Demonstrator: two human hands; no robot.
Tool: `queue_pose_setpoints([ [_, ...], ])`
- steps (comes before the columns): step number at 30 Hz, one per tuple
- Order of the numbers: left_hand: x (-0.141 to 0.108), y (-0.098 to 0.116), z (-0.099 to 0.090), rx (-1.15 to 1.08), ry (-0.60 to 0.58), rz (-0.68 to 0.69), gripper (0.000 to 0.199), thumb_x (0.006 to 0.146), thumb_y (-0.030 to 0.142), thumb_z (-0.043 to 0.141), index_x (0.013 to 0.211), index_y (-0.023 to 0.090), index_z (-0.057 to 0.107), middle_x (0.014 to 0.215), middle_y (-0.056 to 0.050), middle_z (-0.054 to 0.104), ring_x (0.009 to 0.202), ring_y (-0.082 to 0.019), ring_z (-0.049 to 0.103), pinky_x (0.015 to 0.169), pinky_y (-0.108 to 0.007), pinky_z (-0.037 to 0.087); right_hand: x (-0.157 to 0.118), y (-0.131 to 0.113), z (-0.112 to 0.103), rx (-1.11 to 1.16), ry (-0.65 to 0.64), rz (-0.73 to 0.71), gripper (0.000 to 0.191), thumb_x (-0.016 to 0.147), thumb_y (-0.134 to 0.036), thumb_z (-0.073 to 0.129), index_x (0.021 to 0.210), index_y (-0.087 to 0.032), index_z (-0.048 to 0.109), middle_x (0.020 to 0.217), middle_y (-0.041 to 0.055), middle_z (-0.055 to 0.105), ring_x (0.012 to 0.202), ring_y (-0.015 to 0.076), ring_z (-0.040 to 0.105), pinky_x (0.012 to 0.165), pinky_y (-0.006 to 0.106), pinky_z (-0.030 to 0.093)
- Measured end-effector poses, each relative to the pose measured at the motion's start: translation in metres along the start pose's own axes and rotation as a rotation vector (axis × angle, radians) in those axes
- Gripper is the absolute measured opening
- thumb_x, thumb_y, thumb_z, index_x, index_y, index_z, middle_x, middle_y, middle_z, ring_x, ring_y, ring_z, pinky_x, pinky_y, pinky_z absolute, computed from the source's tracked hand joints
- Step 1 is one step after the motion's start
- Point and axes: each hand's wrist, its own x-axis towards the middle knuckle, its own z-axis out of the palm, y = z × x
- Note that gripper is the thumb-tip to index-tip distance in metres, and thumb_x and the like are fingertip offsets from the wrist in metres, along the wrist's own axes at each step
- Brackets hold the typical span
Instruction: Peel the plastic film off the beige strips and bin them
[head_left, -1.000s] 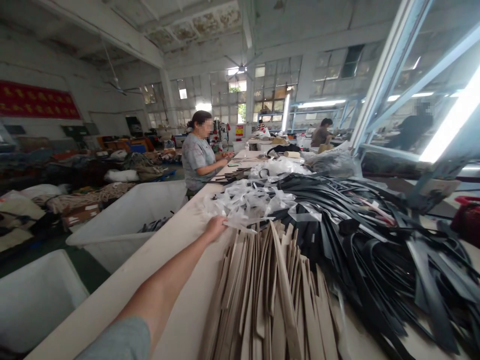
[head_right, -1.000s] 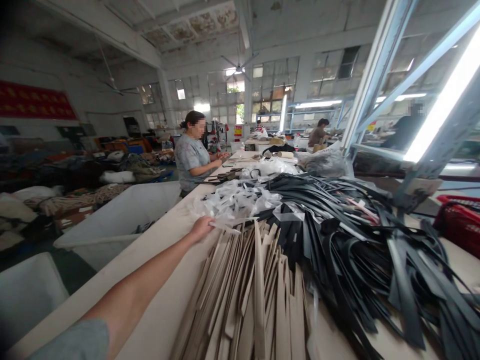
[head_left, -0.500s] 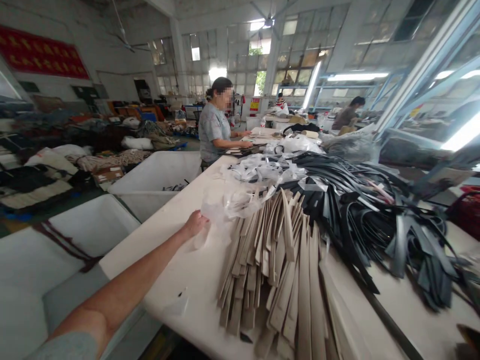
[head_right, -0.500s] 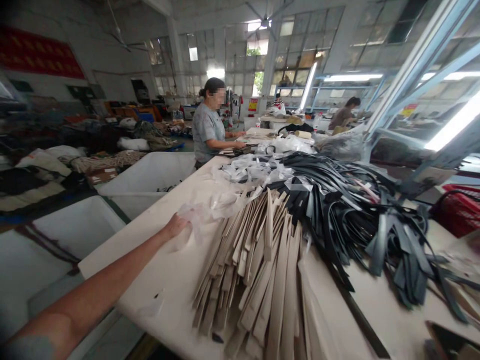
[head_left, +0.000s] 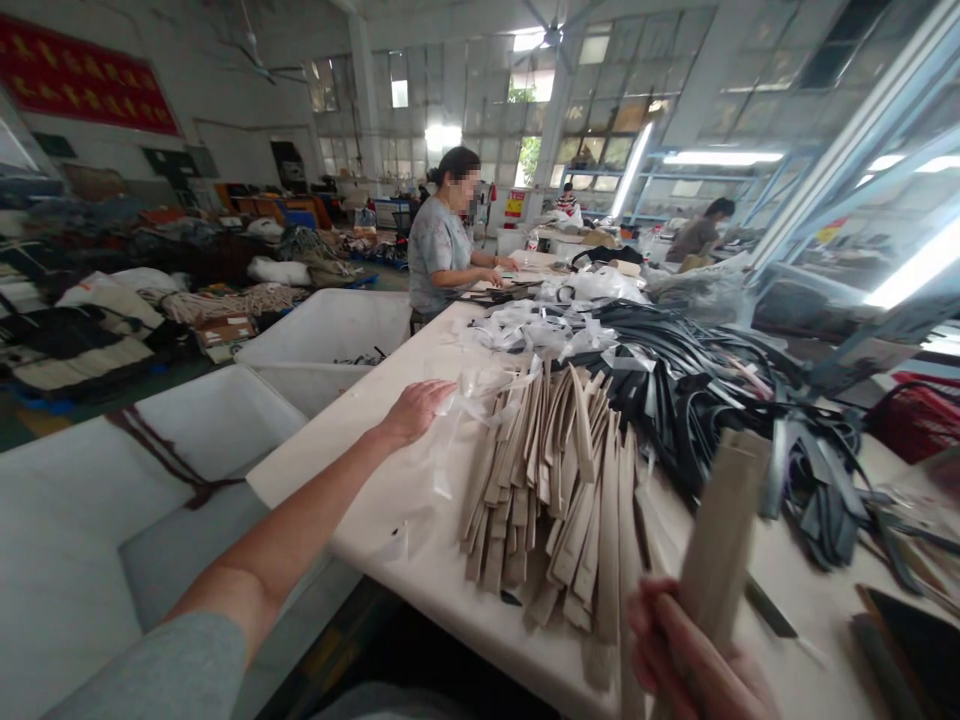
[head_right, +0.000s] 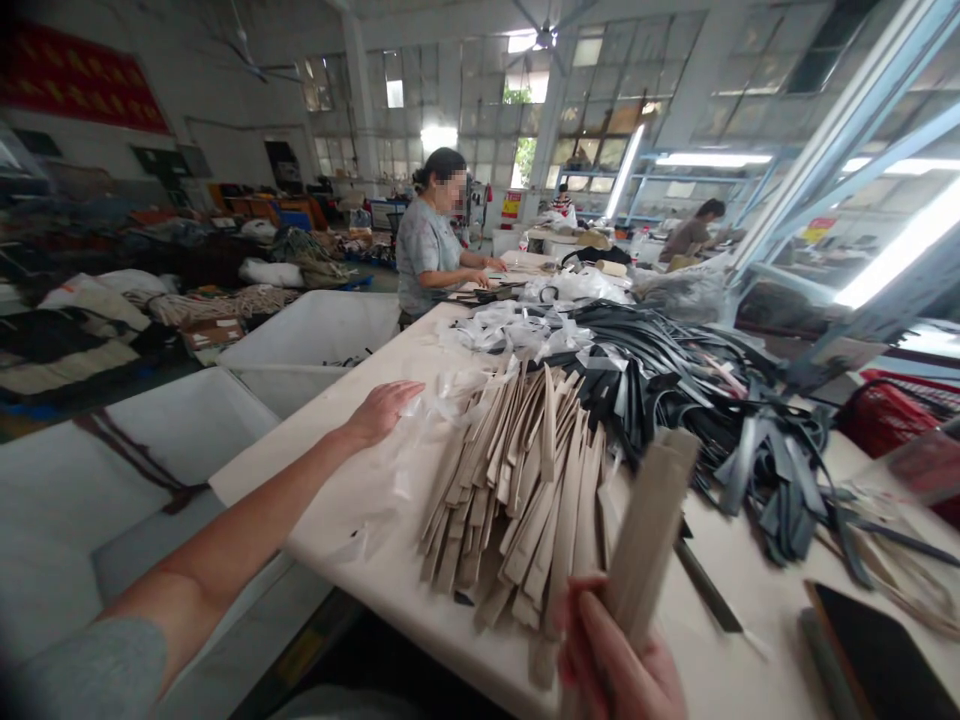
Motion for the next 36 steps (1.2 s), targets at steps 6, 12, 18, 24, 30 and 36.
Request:
queue_pose_setpoints([
  [6,0.009,0.011,-0.026,-0.118,0.154,0.059,0.059,0.080,0.006,0.039,0.137,0.018,0.049,0.140,-0.008,0.055,0.129,-0.020,0.049,0.110,-0.041,0.038,0.034,-0.031,0.098,0.148,-0.310,-0.115,0.037,0.078,-0.046,0.075,0.102,-0.019,0.066,0.095,0.0057,0.071,0.038,0.0007,0.029,0.042,0.021,0.043],
  [12,0.009,0.027,-0.053,-0.203,0.303,0.192,0.043,0.096,0.027,0.035,0.136,0.018,0.050,0.139,-0.011,0.055,0.130,-0.021,0.048,0.110,-0.040,0.037,0.067,-0.044,0.142,0.193,-0.344,-0.123,0.042,0.076,-0.047,0.074,0.103,-0.016,0.065,0.104,0.0092,0.072,0.039,0.0006,0.028,0.043,0.021,0.045],
  [18,0.005,0.036,-0.059,-0.186,0.293,0.284,0.046,0.100,0.041,0.029,0.131,0.021,0.056,0.135,-0.010,0.059,0.127,-0.022,0.050,0.108,-0.040,0.039,0.087,-0.050,0.157,0.129,-0.298,-0.157,0.054,0.069,-0.048,0.079,0.110,-0.015,0.066,0.056,-0.0065,0.058,0.037,0.0039,0.030,0.043,0.022,0.047],
  [24,0.004,0.051,-0.057,-0.218,0.280,0.418,0.042,0.099,0.039,0.035,0.130,0.022,0.057,0.135,-0.011,0.058,0.125,-0.021,0.052,0.105,-0.039,0.043,0.092,-0.048,0.175,0.088,-0.330,-0.128,0.038,0.065,-0.045,0.079,0.087,-0.016,0.066,0.045,-0.0099,0.047,0.034,0.0046,0.031,0.037,0.021,0.041],
  [30,0.013,0.022,-0.029,-0.087,0.185,0.355,0.035,0.096,0.018,0.041,0.124,0.023,0.061,0.132,-0.008,0.060,0.127,-0.019,0.050,0.107,-0.039,0.041,0.085,-0.044,0.164,0.143,-0.293,-0.123,0.032,0.062,-0.036,0.081,0.076,-0.016,0.061,0.060,-0.0019,0.064,0.034,0.0023,0.031,0.036,0.019,0.038],
  [36,0.000,-0.007,-0.020,0.217,-0.033,-0.163,0.073,0.070,0.020,0.079,0.136,0.016,0.050,0.143,-0.019,0.047,0.131,-0.035,0.043,0.108,-0.049,0.038,0.074,-0.035,0.116,0.290,-0.152,-0.118,0.037,0.065,-0.039,0.083,0.076,-0.017,0.056,0.063,-0.0045,0.059,0.040,0.0012,0.028,0.039,0.015,0.039],
])
